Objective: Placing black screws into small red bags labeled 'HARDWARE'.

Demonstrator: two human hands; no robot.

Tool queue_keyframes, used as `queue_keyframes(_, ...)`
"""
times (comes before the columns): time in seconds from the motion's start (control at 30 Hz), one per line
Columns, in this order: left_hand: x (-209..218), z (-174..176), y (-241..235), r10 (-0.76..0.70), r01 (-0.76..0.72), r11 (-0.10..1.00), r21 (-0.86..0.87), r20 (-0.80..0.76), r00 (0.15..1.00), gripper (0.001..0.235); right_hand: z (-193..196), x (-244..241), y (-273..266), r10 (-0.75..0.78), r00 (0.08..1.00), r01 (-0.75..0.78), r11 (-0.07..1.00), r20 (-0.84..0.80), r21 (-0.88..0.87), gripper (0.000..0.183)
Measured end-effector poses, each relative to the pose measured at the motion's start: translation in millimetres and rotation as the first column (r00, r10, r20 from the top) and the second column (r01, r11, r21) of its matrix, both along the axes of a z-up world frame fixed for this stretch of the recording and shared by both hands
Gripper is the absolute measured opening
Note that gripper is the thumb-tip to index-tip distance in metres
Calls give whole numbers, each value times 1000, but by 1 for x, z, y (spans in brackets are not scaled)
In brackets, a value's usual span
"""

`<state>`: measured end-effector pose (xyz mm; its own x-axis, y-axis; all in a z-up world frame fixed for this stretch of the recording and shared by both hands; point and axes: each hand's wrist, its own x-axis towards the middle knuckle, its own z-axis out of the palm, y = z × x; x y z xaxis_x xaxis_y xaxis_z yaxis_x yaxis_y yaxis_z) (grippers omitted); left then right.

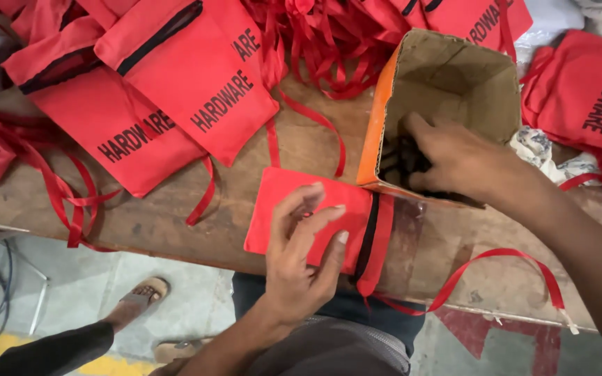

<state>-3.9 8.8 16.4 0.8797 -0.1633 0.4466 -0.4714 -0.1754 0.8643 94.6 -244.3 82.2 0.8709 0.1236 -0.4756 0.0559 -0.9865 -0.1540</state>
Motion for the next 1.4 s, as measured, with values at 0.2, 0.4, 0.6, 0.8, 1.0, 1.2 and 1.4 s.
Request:
queue_keyframes(0.2, 13, -17, -8, -27, 24, 999, -33, -72, 997, 30, -27, 8, -31, 0, 998, -7, 993, 59, 121, 62)
queue_keyframes(0.4, 13, -15, -3, -19, 10, 997, -70, -121, 993, 30, -5, 16, -27, -114, 993, 118, 981, -35, 155, 48)
queue_keyframes(0.6, 9, -18, 0, -14, 3, 992, -125, -84, 996, 26, 15, 8, -35, -388, 912, 409, 827, -134, 387, 26)
queue_keyframes(0.8, -12, -7, -5, -349, 116, 815, -568, -320, 881, 22, 32, -9, -62, -431, 897, 380, 631, -102, 677, 29)
queue_keyframes(1.0, -8, 30, -33, -907, -169, 205, -964, -252, 339, 56, 67, -60, -12, -130, 991, 107, 745, -14, 659, 30)
queue_keyframes(1.2, -10, 20, -44, -910, -311, 223, -924, -312, 272, 58, 62, -79, 16, 128, 899, -333, 822, 420, 462, 46)
queue_keyframes(1.4, -3, 18, -34, -891, -337, 228, -913, -336, 307, 56, 6, -23, -22, 27, 965, -42, 998, 262, 52, 79)
